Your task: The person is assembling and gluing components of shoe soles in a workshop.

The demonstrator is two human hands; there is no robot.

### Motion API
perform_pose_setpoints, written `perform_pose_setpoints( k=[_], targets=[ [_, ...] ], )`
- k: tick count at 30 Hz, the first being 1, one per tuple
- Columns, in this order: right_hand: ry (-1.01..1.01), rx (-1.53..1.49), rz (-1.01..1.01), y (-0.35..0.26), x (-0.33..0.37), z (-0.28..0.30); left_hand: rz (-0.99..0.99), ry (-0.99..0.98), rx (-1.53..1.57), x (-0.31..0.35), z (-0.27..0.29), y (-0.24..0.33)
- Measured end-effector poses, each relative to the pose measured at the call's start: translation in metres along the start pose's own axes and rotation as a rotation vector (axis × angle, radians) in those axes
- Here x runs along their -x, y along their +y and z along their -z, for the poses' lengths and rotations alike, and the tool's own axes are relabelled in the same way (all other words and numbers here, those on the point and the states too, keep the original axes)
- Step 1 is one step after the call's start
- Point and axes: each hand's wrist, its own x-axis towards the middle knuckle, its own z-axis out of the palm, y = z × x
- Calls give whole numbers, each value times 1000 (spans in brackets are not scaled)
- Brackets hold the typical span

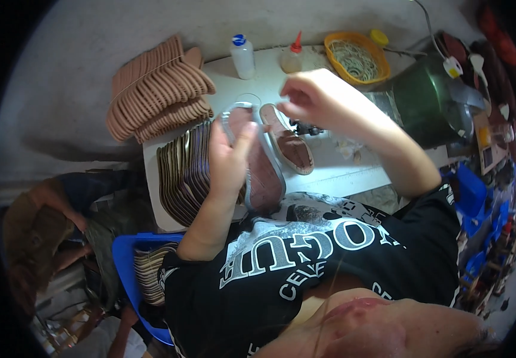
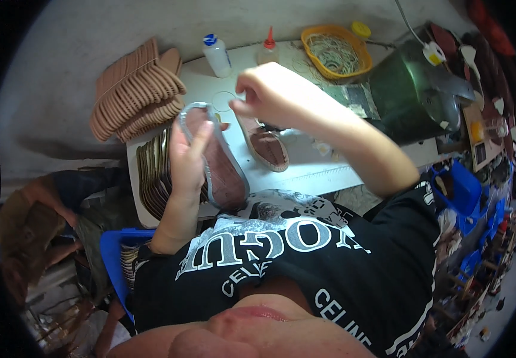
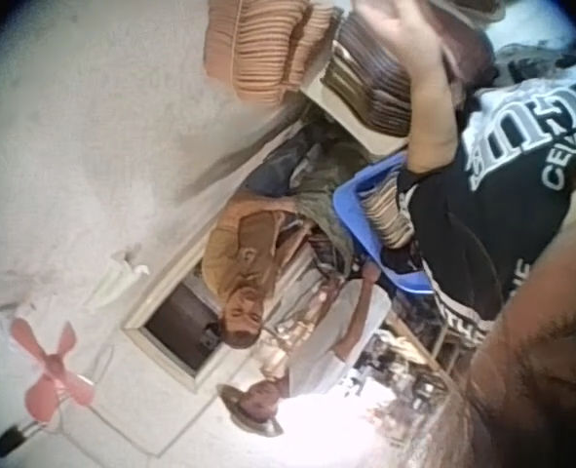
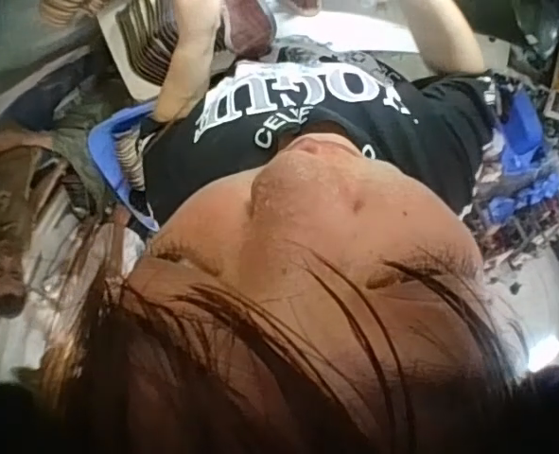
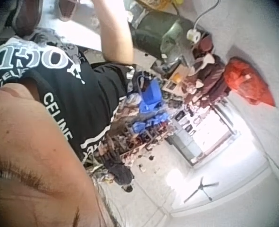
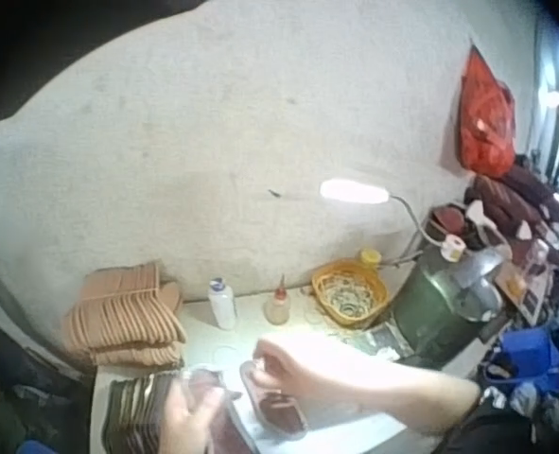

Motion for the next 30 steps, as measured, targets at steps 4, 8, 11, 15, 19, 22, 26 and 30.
perform_pose_setpoints(
  k=[4, 8, 11, 15, 19, 22, 26, 30],
  targets=[
    [-265, 126, -287, 41, -98, -28, 212, 240, 631, 20, 40, 12],
    [-472, 117, -633, 96, -167, -49, 214, 346, 863, 38, 53, 16],
    [-151, 40, -476, 141, -177, -80, 240, 373, 940, 39, 60, 9],
    [-41, -30, -402, 140, -180, -78, 186, 250, 931, 41, 59, 8],
    [47, -415, -158, 84, -146, -47, 219, 183, 1015, 38, 50, 15],
    [-90, -139, -36, 24, -106, -12, 273, 147, 983, 33, 38, 24],
    [-128, 294, 234, -9, -75, -7, 316, 68, 918, 27, 19, 21],
    [-146, 429, 312, -12, -67, -4, 328, 3, 942, 24, 4, 20]
  ],
)
